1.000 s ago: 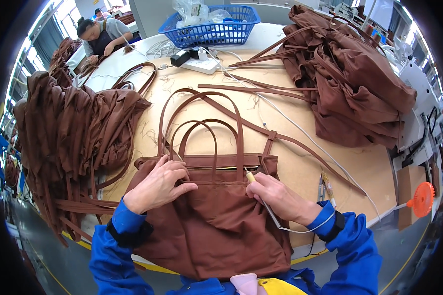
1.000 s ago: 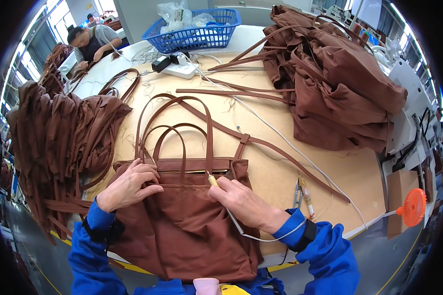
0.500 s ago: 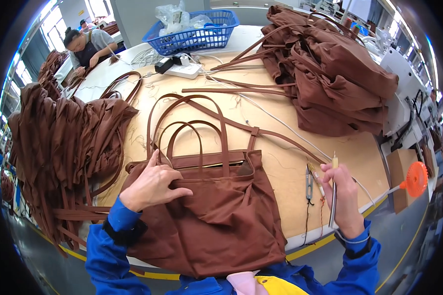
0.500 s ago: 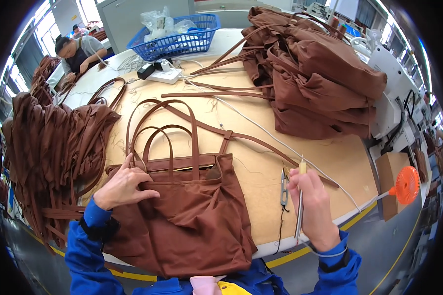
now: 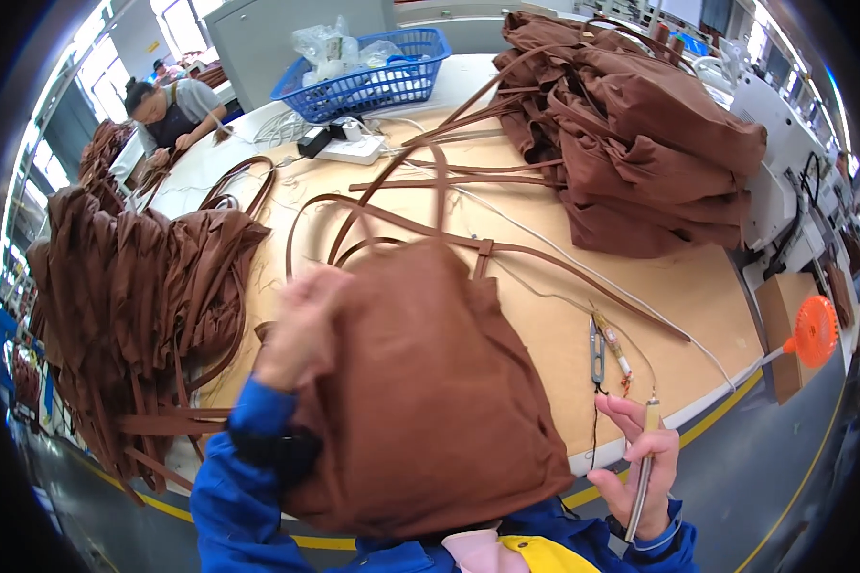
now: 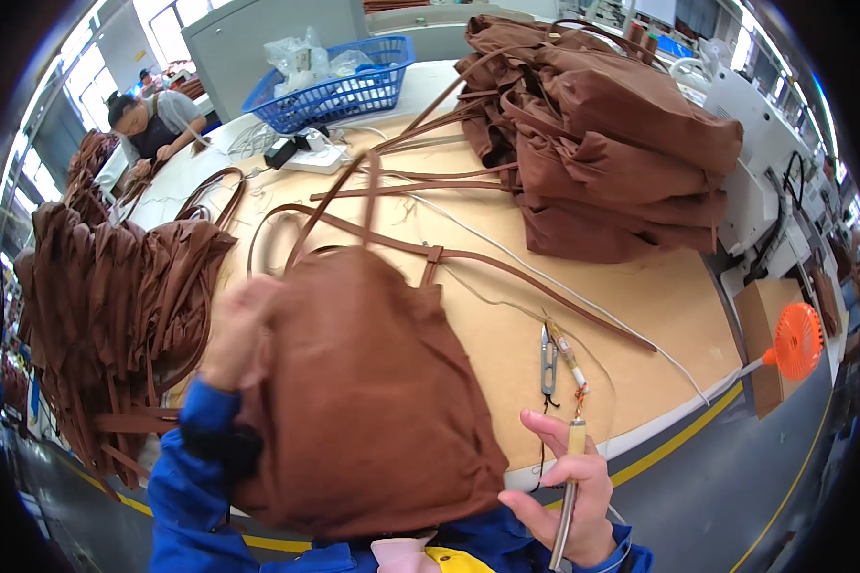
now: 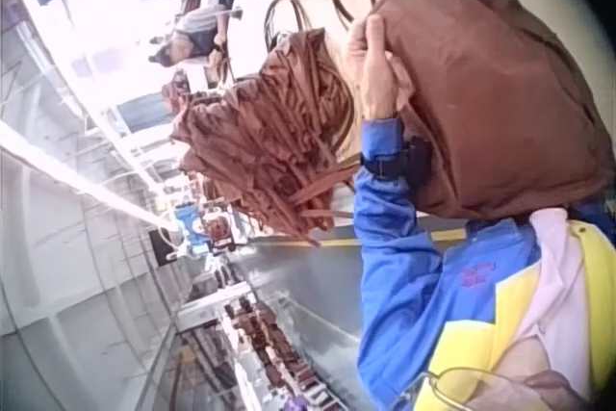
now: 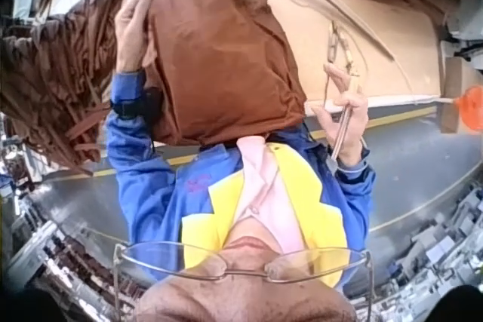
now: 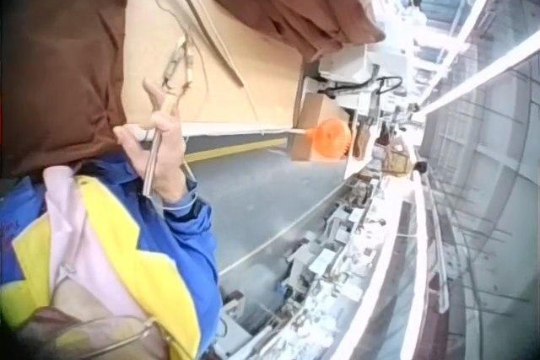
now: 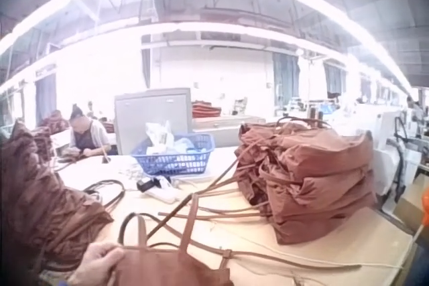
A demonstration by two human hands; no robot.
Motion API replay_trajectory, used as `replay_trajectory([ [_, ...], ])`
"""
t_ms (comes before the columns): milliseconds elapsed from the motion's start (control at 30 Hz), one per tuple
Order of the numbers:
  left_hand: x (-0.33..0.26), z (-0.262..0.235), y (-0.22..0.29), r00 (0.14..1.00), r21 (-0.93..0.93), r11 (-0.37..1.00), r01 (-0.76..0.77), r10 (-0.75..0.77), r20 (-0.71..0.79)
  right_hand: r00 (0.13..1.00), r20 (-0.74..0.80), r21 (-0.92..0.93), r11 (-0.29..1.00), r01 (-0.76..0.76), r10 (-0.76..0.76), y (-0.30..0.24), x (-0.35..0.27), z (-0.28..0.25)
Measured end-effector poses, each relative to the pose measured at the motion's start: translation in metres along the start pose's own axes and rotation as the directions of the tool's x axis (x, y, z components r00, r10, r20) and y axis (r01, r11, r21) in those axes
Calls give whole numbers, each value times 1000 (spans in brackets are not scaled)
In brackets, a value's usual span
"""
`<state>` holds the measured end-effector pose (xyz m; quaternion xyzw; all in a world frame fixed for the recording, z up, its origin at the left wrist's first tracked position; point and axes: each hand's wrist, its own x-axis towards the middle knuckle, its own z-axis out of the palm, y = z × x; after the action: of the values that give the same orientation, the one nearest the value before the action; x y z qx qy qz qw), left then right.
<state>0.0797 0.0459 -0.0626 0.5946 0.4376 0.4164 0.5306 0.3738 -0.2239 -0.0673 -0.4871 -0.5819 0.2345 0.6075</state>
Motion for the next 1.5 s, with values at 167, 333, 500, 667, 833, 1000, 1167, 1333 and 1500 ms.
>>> replay_trajectory([
  [167,2,69,-45,948,733,629,-260,20,319,984,179,-243,968,64,-20,-3,2,14],
  [333,26,50,-17,940,782,534,-322,84,330,970,207,-386,922,-38,127,17,-12,27],
  [500,23,46,-22,941,907,253,-336,123,314,963,184,-370,922,-116,195,34,-19,28],
  [667,-21,82,-11,668,662,195,-724,438,602,947,204,-477,870,-124,247,36,-32,15],
  [833,-83,104,-23,456,311,433,-846,287,842,944,192,-530,838,-131,269,42,-39,11],
  [1000,-118,121,-5,437,275,540,-796,198,877,952,65,-538,814,-220,300,43,-47,-2],
  [1167,-142,139,-39,535,474,403,-783,49,843,940,66,-644,734,-216,335,37,-42,-9],
  [1333,-139,141,-35,527,472,418,-776,19,850,937,71,-635,741,-221,341,39,-41,-14],
  [1500,-117,125,-27,420,326,609,-723,13,907,925,158,-596,780,-190,346,25,-11,-21],
])
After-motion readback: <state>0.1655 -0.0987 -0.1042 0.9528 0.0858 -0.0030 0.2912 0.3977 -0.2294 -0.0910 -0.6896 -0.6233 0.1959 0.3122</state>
